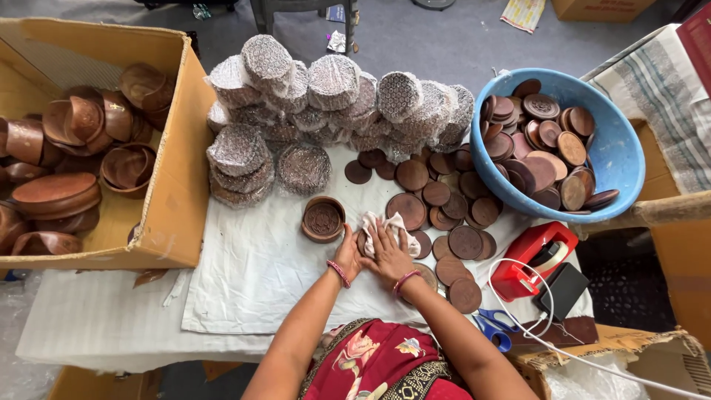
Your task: The person wipes the surface of small, round wooden items using a white cloth. They pick up the items from a blue basin and a table, clean them, and place them back down. The workspace includes a cardboard box filled with similar wooden items and stacks of bubble-wrapped goods.
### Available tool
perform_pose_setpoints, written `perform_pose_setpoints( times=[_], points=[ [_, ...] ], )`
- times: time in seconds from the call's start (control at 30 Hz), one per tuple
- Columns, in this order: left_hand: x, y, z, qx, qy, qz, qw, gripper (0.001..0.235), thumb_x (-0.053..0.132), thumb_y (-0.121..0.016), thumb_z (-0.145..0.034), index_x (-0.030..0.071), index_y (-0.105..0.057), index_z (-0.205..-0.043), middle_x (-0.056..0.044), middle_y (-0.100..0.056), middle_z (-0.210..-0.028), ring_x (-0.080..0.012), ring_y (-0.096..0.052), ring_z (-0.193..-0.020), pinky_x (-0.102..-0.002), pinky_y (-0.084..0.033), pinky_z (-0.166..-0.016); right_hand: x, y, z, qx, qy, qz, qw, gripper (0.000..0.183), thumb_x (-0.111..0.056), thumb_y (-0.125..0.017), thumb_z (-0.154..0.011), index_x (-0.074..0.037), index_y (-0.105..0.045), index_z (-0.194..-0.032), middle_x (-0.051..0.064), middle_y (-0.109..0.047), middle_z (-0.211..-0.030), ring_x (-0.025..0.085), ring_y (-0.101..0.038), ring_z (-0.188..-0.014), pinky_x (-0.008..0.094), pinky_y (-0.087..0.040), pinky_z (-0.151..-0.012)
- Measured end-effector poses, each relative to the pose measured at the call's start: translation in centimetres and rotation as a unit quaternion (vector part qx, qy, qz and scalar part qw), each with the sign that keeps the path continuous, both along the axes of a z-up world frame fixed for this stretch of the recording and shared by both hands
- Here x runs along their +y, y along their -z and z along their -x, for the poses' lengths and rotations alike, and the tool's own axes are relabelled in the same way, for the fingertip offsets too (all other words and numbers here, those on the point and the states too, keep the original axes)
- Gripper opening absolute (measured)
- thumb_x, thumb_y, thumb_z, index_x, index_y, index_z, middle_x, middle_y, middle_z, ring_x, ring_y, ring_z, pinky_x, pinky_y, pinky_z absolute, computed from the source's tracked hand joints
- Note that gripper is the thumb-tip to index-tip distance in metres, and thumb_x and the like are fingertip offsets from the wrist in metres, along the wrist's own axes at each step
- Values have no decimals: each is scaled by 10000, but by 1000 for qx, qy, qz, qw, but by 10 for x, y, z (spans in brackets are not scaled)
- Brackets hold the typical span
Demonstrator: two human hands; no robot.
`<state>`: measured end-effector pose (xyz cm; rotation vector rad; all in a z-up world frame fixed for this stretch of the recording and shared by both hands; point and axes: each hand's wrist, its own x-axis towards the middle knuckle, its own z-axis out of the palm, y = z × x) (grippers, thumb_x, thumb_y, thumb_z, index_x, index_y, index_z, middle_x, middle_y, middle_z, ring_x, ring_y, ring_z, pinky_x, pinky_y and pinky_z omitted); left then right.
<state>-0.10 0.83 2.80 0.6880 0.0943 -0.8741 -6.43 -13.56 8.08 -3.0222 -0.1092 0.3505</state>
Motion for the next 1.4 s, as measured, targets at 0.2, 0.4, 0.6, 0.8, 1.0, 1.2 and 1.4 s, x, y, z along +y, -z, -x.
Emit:
perform_pose_setpoints(
  times=[0.2, 0.4, 0.6, 0.8, 1.0, 1.2, 1.4],
  points=[
    [0, -29, 4, 119, 18, -52, 991, 898, 753, -291, -980, 68, -418, -1547, -136, -537, -1510, -292, -524, -1378, -509, -465, -1077, 13, -16, 25, 34, -66, -38, 996, 889, -695, -294, -974, -183, -43, -1657, 85, -26, -1738, 295, -87, -1586, 524, 52, -1246],
    [-14, -23, 4, -43, -17, -45, 998, 488, 392, -507, -1053, 146, -519, -1475, -47, -564, -1369, -169, -561, -1204, -379, -490, -999, -1, 25, -19, -256, 195, -393, 861, 504, -361, -503, -1071, -95, -515, -1499, 161, -577, -1421, 302, -557, -1334, 454, -427, -1169],
    [-15, 2, -31, -243, -175, -118, 947, 458, 375, -624, -1054, 119, -604, -1434, 8, -574, -1237, -112, -539, -1095, -301, -457, -987, 2, -50, -40, -315, 321, -450, 771, 262, -238, -678, -983, -29, -685, -1141, 128, -765, -1013, 239, -742, -930, 344, -561, -823],
    [-9, -38, -28, 93, -77, 118, 986, 672, 745, -506, -1015, 199, -483, -1405, -59, -580, -1131, -211, -574, -1021, -412, -495, -903, 35, -59, -3, -261, -21, -421, 868, 463, -315, -628, -1008, -36, -599, -1376, 235, -605, -1428, 376, -553, -1325, 458, -405, -1122],
    [-23, -137, -1, 65, -102, 168, 978, 893, 742, -407, -931, 58, -466, -1502, -84, -653, -1404, -223, -620, -1282, -370, -492, -1090, 22, -62, -19, -288, 79, -384, 874, 758, -531, -321, -1095, 19, -250, -1613, 251, -302, -1672, 380, -211, -1567, 506, -86, -1259],
    [-26, -66, -15, 39, -94, 322, 941, 847, 770, -467, -991, 55, -486, -1446, -130, -636, -1293, -270, -591, -1159, -424, -499, -1039, 34, -67, 15, -162, 24, -550, 819, 680, -462, -239, -1097, -38, -333, -1620, 194, -272, -1718, 357, -136, -1615, 489, -66, -1299],
    [-20, -99, -15, 102, -140, 119, 978, 785, 692, -559, -912, 51, -549, -1365, -111, -663, -1231, -249, -666, -1092, -405, -556, -964, 41, -50, 8, -299, -1, -329, 896, 552, -189, -480, -1049, 7, -406, -1560, 198, -331, -1663, 399, -192, -1573, 507, -90, -1262]
  ],
)
